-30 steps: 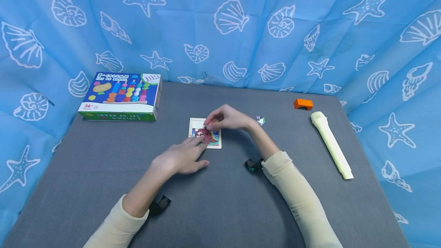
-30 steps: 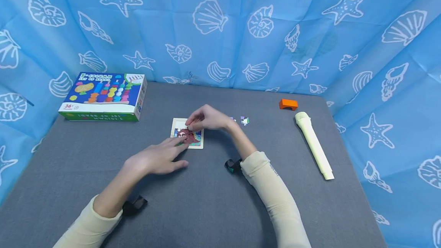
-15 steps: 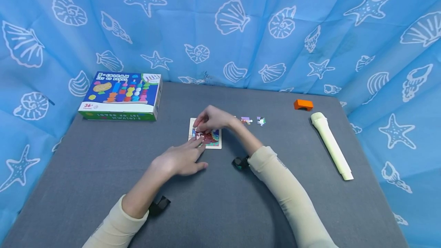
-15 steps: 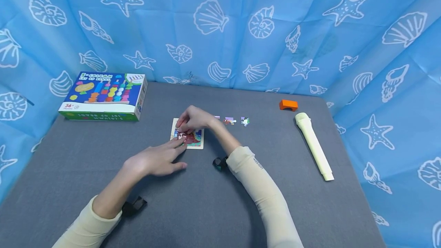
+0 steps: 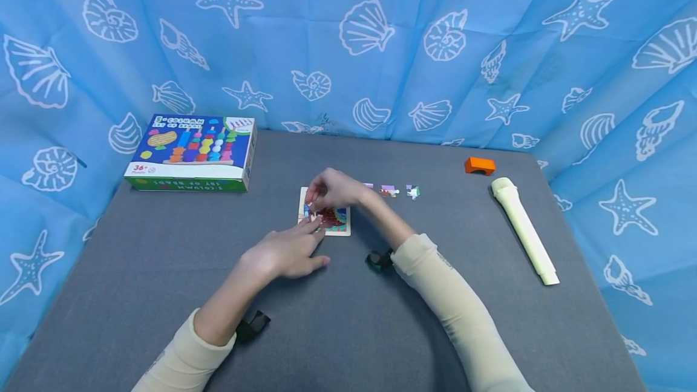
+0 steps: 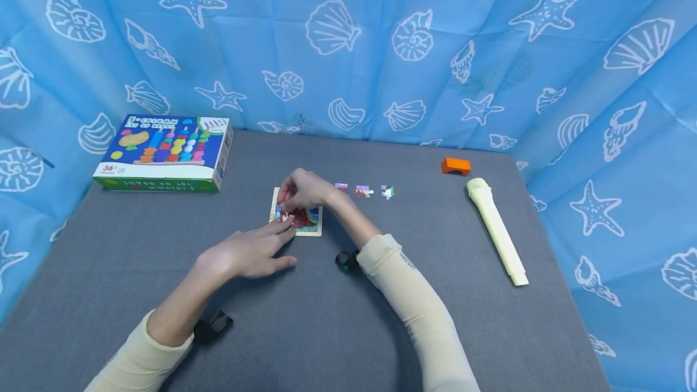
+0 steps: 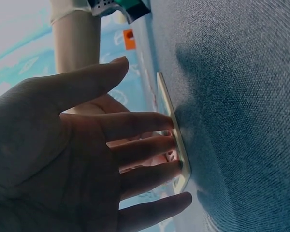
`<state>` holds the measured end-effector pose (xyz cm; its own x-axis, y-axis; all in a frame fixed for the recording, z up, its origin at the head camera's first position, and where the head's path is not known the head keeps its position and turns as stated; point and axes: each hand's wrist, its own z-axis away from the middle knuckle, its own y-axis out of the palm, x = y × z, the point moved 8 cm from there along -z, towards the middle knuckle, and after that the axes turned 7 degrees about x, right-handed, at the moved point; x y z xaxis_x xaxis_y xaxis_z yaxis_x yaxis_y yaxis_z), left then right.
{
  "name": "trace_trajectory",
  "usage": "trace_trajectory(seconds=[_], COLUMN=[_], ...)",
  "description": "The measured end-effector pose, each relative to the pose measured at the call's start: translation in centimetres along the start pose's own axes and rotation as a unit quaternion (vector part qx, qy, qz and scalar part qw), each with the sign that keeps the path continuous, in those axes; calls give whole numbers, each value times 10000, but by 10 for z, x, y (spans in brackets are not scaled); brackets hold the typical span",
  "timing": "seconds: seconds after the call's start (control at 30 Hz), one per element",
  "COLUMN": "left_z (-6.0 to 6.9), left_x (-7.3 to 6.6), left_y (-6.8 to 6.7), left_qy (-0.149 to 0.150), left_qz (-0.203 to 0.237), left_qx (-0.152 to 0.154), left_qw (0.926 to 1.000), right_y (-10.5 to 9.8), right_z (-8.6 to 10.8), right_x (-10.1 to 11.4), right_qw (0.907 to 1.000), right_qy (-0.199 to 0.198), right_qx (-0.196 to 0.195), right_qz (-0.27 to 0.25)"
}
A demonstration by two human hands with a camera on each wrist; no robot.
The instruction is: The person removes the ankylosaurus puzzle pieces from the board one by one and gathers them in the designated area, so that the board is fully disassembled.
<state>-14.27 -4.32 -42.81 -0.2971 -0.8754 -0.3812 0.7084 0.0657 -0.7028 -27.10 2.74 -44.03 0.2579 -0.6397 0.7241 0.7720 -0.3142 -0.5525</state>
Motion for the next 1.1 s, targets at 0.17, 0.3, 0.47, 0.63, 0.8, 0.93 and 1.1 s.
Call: trace_trajectory(seconds=[0.17,0.3,0.47,0.63,0.8,0.93,1.1], left_z=[-1,-1,-2,-2,-1,-1,-1], left_x=[1,1,0,0,0,0,0], left_y=[1,1,0,0,0,0,0], left_qy=[-19,-31,-8,-26,-35,-40,-64], left_qz=[-18,-35,-63,-59,-33,-39,-41], left_qx=[36,30,3,21,19,11,7], left_qw=[10000,10000,10000,10000,10000,10000,10000], right_y=[-1,-3,-10,-18,-28,-34,-40], right_z=[3,8,18,32,49,63,79], right_x=[2,1,-1,-12,-27,-38,-53], right_qw=[9996,9977,9945,9928,9918,9918,9918], right_qy=[-254,-525,-693,-679,-596,-492,-283], right_qx=[21,44,10,-84,-224,-339,-452], right_qz=[-128,-427,-786,-981,-1111,-1132,-1161])
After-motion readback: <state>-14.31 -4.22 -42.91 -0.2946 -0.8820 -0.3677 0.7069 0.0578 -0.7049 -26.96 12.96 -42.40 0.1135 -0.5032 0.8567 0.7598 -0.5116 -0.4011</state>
